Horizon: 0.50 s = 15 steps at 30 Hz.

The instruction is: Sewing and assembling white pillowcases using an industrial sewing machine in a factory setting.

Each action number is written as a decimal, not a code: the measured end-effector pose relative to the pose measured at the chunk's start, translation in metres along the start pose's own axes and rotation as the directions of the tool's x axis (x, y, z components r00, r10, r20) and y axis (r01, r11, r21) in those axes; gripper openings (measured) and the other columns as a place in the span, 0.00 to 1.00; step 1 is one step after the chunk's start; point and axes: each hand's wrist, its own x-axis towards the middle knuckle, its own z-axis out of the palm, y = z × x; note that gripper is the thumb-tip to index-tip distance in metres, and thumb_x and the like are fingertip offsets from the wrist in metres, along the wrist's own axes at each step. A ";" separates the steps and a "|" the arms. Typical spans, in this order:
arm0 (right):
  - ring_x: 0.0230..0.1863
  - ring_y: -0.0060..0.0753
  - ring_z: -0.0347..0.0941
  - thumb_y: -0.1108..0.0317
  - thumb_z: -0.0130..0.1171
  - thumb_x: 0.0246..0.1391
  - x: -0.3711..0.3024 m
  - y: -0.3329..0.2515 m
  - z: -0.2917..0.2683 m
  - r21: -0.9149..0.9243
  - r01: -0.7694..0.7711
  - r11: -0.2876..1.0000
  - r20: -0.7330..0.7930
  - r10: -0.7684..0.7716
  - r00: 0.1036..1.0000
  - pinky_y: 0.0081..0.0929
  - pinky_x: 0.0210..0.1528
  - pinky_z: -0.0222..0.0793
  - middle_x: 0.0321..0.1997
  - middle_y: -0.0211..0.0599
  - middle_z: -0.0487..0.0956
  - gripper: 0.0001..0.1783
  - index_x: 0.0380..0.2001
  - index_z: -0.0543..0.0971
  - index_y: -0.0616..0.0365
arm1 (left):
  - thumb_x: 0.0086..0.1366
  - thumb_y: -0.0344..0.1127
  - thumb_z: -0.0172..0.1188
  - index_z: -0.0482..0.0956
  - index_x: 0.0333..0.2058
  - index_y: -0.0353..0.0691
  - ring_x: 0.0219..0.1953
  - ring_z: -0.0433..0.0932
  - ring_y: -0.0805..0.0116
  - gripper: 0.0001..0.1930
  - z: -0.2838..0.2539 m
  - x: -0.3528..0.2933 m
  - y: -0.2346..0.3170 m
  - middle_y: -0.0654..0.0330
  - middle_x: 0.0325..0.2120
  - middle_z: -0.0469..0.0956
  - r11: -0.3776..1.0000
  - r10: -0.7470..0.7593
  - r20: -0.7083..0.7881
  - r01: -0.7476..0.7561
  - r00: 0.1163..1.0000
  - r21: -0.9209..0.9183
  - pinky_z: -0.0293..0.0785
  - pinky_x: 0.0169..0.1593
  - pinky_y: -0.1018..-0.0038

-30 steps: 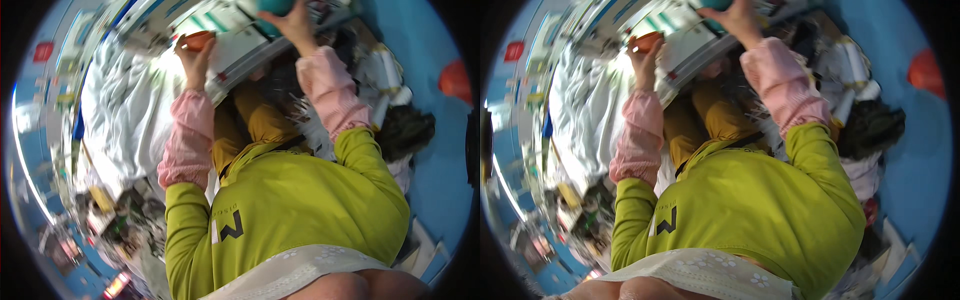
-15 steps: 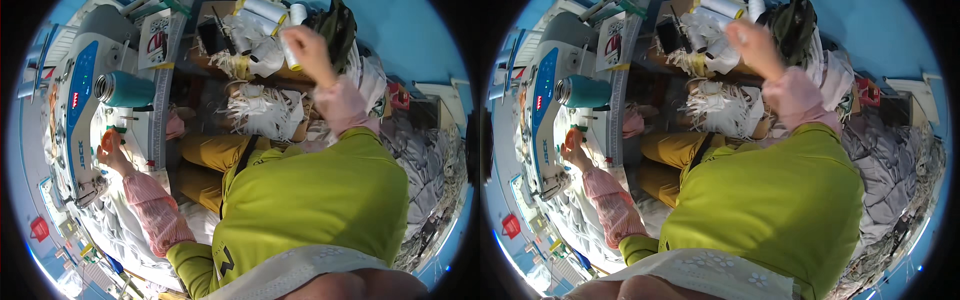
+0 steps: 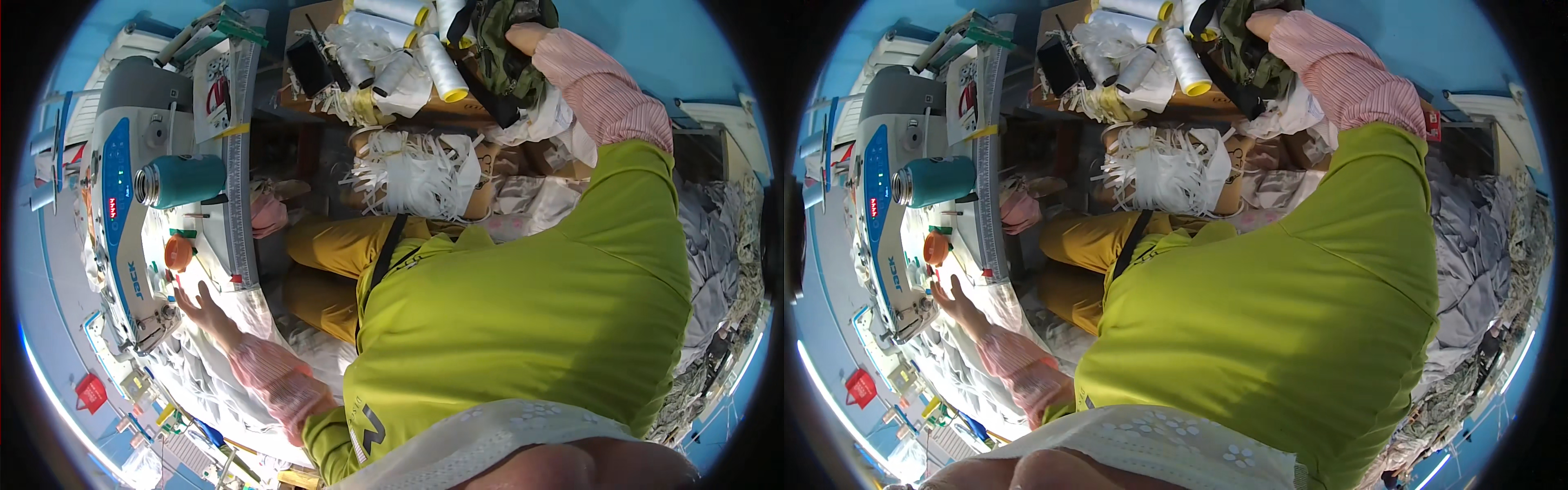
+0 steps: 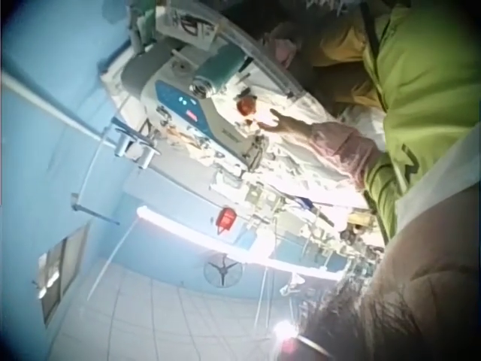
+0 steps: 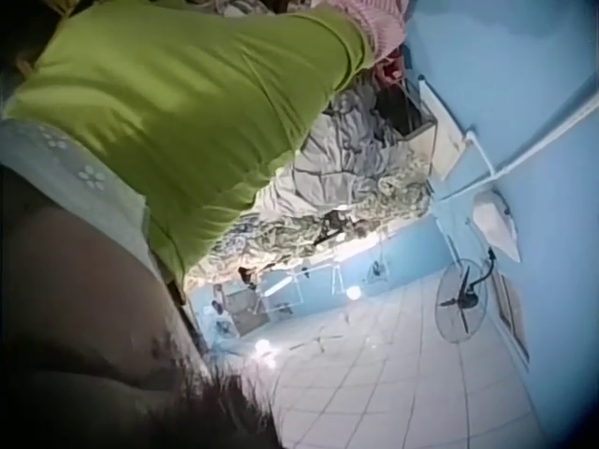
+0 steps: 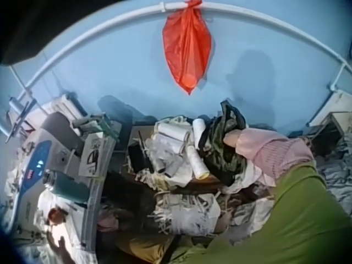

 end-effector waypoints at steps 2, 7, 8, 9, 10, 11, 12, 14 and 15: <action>0.31 0.45 0.77 0.77 0.59 0.52 0.005 0.021 0.057 -0.045 -0.105 0.994 0.146 0.110 0.983 0.38 0.32 0.75 0.31 0.44 0.82 0.05 0.26 0.83 0.66 | 0.66 0.37 0.62 0.57 0.67 0.34 0.68 0.60 0.57 0.35 0.000 -0.031 0.022 0.47 0.67 0.58 0.997 -0.045 -0.009 0.045 0.999 -0.062 0.57 0.69 0.61; 0.31 0.45 0.76 0.71 0.58 0.57 0.057 0.053 0.162 0.529 -0.028 0.848 0.239 -0.117 0.964 0.39 0.34 0.74 0.32 0.44 0.81 0.09 0.28 0.83 0.65 | 0.69 0.32 0.58 0.57 0.66 0.31 0.67 0.61 0.57 0.31 -0.016 -0.086 0.036 0.46 0.66 0.59 1.000 0.018 0.004 -0.018 1.000 0.013 0.58 0.68 0.63; 0.31 0.45 0.75 0.70 0.58 0.58 0.067 0.072 0.169 0.690 -0.002 0.724 0.190 -0.178 0.965 0.40 0.34 0.74 0.32 0.44 0.81 0.10 0.27 0.82 0.64 | 0.69 0.31 0.57 0.57 0.66 0.31 0.67 0.61 0.58 0.30 -0.013 -0.093 0.038 0.46 0.66 0.59 0.999 0.039 0.014 -0.039 0.999 -0.028 0.58 0.68 0.65; 0.30 0.46 0.75 0.68 0.58 0.58 0.056 0.100 0.190 0.825 0.007 0.565 0.139 -0.215 0.967 0.40 0.34 0.73 0.32 0.44 0.81 0.11 0.27 0.82 0.63 | 0.69 0.29 0.56 0.58 0.66 0.31 0.67 0.61 0.60 0.29 -0.002 -0.094 0.046 0.48 0.66 0.59 0.996 0.057 0.025 -0.055 0.998 -0.070 0.58 0.68 0.66; 0.30 0.47 0.74 0.67 0.58 0.59 0.028 0.127 0.208 0.924 0.006 0.382 0.089 -0.230 0.969 0.41 0.35 0.73 0.31 0.45 0.80 0.12 0.26 0.82 0.63 | 0.69 0.29 0.56 0.58 0.66 0.31 0.67 0.61 0.60 0.29 0.010 -0.089 0.048 0.48 0.66 0.59 0.993 0.073 0.055 -0.067 0.996 -0.096 0.58 0.68 0.66; 0.30 0.47 0.74 0.66 0.58 0.60 0.057 0.136 0.199 0.977 0.050 0.210 0.020 -0.316 0.948 0.41 0.35 0.73 0.31 0.45 0.80 0.13 0.26 0.82 0.62 | 0.69 0.29 0.56 0.57 0.66 0.30 0.68 0.59 0.58 0.30 0.000 -0.100 0.026 0.47 0.66 0.59 0.992 0.041 0.038 -0.037 0.998 -0.120 0.57 0.68 0.65; 0.29 0.48 0.73 0.64 0.57 0.60 0.028 0.165 0.199 0.999 0.037 0.032 -0.025 -0.312 0.950 0.41 0.36 0.72 0.31 0.45 0.80 0.14 0.25 0.82 0.61 | 0.69 0.30 0.56 0.57 0.66 0.30 0.70 0.57 0.57 0.30 0.014 -0.095 0.013 0.46 0.67 0.58 0.983 0.054 0.087 -0.038 0.995 -0.179 0.56 0.69 0.63; 0.29 0.49 0.73 0.63 0.57 0.61 0.046 0.123 0.190 0.971 0.098 -0.220 -0.174 -0.356 0.918 0.42 0.36 0.72 0.31 0.46 0.79 0.15 0.25 0.82 0.61 | 0.69 0.29 0.56 0.56 0.67 0.30 0.70 0.56 0.58 0.31 -0.001 -0.114 0.034 0.46 0.67 0.58 0.989 0.049 0.036 -0.044 0.998 -0.142 0.54 0.69 0.63; 0.29 0.46 0.74 0.66 0.58 0.58 0.053 0.099 0.177 0.827 0.262 0.498 -0.215 -0.152 0.965 0.41 0.33 0.71 0.30 0.46 0.79 0.10 0.25 0.82 0.59 | 0.69 0.29 0.56 0.56 0.67 0.30 0.70 0.56 0.58 0.30 -0.004 -0.115 0.046 0.47 0.67 0.58 0.991 0.078 0.048 -0.073 0.996 -0.111 0.54 0.69 0.63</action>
